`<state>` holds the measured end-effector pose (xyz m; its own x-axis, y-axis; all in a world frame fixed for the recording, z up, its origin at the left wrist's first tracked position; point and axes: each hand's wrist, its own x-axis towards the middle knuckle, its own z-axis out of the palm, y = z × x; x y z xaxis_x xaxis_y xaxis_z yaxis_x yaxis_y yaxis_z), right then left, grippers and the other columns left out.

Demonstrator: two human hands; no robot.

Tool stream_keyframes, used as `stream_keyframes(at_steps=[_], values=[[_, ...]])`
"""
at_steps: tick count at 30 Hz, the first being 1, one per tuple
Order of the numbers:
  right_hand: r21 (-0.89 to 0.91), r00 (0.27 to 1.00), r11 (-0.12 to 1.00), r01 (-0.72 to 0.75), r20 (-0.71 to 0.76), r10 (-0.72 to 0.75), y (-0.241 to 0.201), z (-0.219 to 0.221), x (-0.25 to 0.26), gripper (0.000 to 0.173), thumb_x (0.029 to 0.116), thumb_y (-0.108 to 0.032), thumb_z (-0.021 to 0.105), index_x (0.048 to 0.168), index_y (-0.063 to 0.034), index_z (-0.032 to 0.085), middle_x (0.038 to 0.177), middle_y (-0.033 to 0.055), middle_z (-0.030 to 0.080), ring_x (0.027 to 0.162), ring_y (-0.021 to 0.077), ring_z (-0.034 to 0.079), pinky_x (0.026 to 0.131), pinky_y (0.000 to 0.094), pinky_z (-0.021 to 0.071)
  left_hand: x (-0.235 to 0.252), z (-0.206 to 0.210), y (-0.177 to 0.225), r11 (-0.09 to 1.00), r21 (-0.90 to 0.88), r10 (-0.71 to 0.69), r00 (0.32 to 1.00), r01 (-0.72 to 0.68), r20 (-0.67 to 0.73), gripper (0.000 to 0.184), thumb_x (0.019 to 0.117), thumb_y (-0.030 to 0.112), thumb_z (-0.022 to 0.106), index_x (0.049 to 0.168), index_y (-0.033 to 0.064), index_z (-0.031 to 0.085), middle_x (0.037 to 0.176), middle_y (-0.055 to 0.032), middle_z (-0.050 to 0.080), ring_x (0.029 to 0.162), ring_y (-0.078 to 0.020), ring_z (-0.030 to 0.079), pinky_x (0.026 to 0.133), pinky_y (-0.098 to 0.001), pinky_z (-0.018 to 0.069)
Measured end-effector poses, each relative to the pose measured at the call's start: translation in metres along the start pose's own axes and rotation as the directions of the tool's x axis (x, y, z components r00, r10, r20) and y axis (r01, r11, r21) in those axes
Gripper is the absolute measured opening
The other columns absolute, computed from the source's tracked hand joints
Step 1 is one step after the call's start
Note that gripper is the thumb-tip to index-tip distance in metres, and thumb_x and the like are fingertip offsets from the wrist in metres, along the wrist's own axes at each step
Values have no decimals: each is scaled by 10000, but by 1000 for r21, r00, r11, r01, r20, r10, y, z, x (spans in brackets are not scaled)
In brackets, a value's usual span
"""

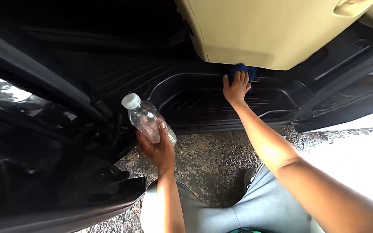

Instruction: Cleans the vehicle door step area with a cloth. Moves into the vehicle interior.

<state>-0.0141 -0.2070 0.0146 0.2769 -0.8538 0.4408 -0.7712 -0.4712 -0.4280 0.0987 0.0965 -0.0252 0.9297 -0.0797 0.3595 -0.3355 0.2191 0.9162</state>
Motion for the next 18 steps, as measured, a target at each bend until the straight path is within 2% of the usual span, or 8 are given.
stream_keyframes(at_steps=[2,4,8,11,12,14,16,18], values=[[-10,982,983,185,41,-184,-49,13,-10,645,1042,-555,398,1369,-33,589,1465,215,537,1460,411,376,1150,701,239,0,1,0,1000,-5,3,1000,-3,-8,603,957,220,671,1394,-122,435,1189,-160,668,1077,-162,686,969,-342,579],[67,898,903,425,97,-429,-114,33,-28,569,1047,-529,406,1366,-105,612,1450,139,575,1427,347,443,1169,661,261,0,1,1,1000,0,17,1000,-17,-15,624,953,253,669,1385,-130,433,1176,-149,666,1069,-140,681,963,-323,578],[300,581,654,695,302,-756,-265,79,-34,618,1008,-686,335,1493,-355,526,1558,-33,504,1469,248,414,1175,580,324,2,-2,-1,995,-23,94,991,-96,-94,640,933,220,682,1381,-160,428,1183,-172,666,1075,-161,685,975,-341,576],[438,373,546,714,422,-826,-305,77,-32,554,1053,-599,333,1529,-359,480,1626,-34,412,1533,250,306,1210,572,262,3,-11,-3,993,-30,107,986,-112,-131,599,934,182,665,1355,-170,425,1155,-169,672,1043,-167,698,958,-348,587],[464,395,538,704,374,-839,-289,69,-33,517,1074,-547,337,1481,-310,550,1582,-35,477,1509,221,360,1214,534,295,4,-15,-3,995,-35,91,987,-96,-129,598,937,182,668,1359,-167,428,1150,-167,677,1035,-171,702,952,-354,592],[375,588,618,691,207,-782,-226,54,-28,475,1076,-505,391,1359,-232,658,1442,-5,612,1390,183,518,1167,462,424,8,-22,-2,998,-21,60,991,-63,-116,580,952,186,652,1367,-155,436,1139,-154,681,1028,-168,701,946,-349,596],[134,758,793,594,237,-608,-161,39,-9,587,1043,-594,391,1471,-228,555,1510,86,537,1417,288,479,1145,555,410,8,-24,1,999,-25,33,992,-36,-125,559,963,183,648,1367,-144,445,1139,-148,687,1042,-169,698,958,-345,590],[16,816,878,478,362,-451,-146,29,10,697,1027,-654,336,1517,-186,498,1531,164,505,1421,409,452,1094,673,384,4,-20,4,999,-50,8,989,-15,-146,568,942,188,665,1359,-135,454,1136,-146,686,1037,-160,696,951,-341,589]])
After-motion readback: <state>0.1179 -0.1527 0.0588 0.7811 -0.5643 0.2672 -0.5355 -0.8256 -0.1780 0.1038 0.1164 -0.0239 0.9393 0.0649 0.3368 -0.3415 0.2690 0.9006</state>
